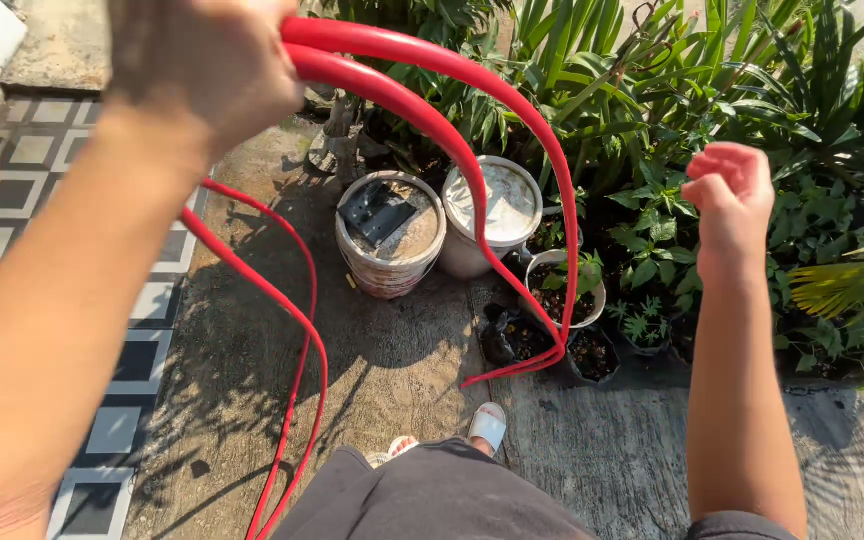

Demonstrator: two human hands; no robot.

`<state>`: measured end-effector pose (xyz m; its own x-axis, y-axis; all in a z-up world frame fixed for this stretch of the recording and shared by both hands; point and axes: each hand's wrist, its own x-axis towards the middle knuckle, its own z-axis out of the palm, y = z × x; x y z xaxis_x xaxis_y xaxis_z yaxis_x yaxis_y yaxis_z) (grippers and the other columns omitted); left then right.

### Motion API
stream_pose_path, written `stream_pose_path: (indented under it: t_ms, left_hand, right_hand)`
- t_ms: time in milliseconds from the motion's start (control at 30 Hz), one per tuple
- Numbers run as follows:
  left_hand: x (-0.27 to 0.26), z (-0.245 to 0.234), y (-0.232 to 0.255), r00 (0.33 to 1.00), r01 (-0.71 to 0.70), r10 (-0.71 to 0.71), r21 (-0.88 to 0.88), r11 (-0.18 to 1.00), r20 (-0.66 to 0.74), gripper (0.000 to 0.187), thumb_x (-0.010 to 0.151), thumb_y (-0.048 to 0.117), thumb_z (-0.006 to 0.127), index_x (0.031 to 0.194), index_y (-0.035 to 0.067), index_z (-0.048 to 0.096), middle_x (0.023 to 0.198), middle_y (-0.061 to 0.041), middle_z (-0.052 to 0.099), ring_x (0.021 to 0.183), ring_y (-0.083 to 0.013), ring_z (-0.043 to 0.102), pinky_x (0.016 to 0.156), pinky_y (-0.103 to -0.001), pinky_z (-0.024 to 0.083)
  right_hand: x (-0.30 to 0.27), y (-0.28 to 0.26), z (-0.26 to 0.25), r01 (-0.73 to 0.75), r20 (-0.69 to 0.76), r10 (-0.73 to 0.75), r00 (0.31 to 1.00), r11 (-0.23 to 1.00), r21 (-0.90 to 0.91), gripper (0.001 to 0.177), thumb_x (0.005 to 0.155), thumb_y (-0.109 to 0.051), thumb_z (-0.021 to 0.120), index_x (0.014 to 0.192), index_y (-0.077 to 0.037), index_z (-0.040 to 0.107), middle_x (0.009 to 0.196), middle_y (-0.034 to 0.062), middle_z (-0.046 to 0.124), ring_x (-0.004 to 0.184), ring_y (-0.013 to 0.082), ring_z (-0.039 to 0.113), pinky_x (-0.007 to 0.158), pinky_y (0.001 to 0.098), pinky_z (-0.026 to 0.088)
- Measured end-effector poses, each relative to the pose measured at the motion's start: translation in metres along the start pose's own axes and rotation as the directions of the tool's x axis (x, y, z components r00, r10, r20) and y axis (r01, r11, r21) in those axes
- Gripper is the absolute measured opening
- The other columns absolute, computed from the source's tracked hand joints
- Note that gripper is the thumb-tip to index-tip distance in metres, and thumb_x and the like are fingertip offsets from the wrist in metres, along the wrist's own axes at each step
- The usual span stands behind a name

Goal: Watering potted plants with a hose and then coiling the hose

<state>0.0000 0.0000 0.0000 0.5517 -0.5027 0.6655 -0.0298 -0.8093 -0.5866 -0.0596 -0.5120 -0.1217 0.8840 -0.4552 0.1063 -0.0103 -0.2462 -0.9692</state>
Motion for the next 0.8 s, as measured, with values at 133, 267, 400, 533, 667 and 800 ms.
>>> stream_pose_path:
  t_ms: [133,267,400,533,667,800]
  left_hand:
    - [0.023,-0.018,0.072,0.997,-0.007,-0.020,-0.364,0.931,-0.071,0.002,0.076,0.023,0.064,0.075,0.023,0.063,0.051,-0.003,0.054,0.041,-0.0256,0.057,0.035,-0.039,0.043]
    - [0.028,-0.049,0.108,0.991,0.004,-0.073,-0.517,0.856,-0.113,0.008,0.078,0.022,0.069,0.085,0.018,0.067,0.058,-0.008,0.067,0.049,-0.0325,0.069,0.040,-0.044,0.050]
    - [0.011,-0.068,0.102,0.981,0.111,-0.185,-0.616,0.780,-0.056,0.053,0.082,0.022,0.080,0.125,0.015,0.050,0.066,-0.003,0.069,0.053,-0.0308,0.069,0.044,-0.042,0.053]
    - [-0.060,-0.021,0.104,0.882,0.322,-0.443,-0.892,0.318,0.160,0.067,0.076,0.006,0.074,0.134,0.020,0.044,0.095,0.005,0.069,0.097,-0.0190,0.071,0.094,-0.051,0.043]
    - [-0.153,0.032,0.154,0.823,0.490,-0.347,-0.871,0.034,0.450,0.078,0.077,0.020,0.081,0.140,0.023,0.036,0.117,0.000,0.062,0.111,-0.0263,0.066,0.105,-0.063,0.036]
    - [-0.175,0.044,0.187,0.737,0.651,-0.188,-0.757,-0.056,0.649,0.036,0.089,0.044,0.067,0.112,0.016,0.063,0.084,0.001,0.065,0.078,-0.0194,0.062,0.077,-0.039,0.043]
  right_hand:
    - [-0.076,-0.159,0.057,0.839,0.604,-0.621,0.499,0.520,-0.159,0.071,0.093,-0.033,0.076,0.146,0.003,0.047,0.137,0.0223,0.056,0.129,0.0364,0.053,0.107,0.0500,0.040]
    - [-0.086,-0.159,0.149,0.918,0.710,-0.587,0.390,0.189,-0.348,0.093,0.078,-0.049,0.086,0.149,-0.005,0.046,0.133,0.0198,0.061,0.125,0.0383,0.055,0.114,0.0546,0.024]
    - [-0.082,-0.139,0.173,0.822,0.387,-0.795,0.466,0.229,-0.521,0.024,0.078,-0.018,0.067,0.101,-0.023,0.073,0.066,0.0048,0.068,0.057,0.0355,0.064,0.055,0.0472,0.047]
    - [-0.073,-0.147,0.147,0.728,0.196,-0.766,0.612,0.449,-0.518,0.029,0.084,-0.015,0.073,0.106,-0.032,0.083,0.067,-0.0098,0.069,0.055,0.0130,0.059,0.058,0.0325,0.045]
    - [-0.069,-0.169,0.105,0.790,0.177,-0.795,0.580,0.497,-0.360,0.012,0.098,-0.005,0.084,0.108,-0.011,0.085,0.075,-0.0016,0.073,0.059,0.0064,0.057,0.047,0.0227,0.039]
    - [-0.072,-0.176,0.054,0.718,0.165,-0.700,0.695,0.665,-0.206,0.009,0.107,-0.002,0.089,0.110,-0.005,0.081,0.082,0.0011,0.065,0.070,0.0071,0.054,0.056,0.0216,0.041]
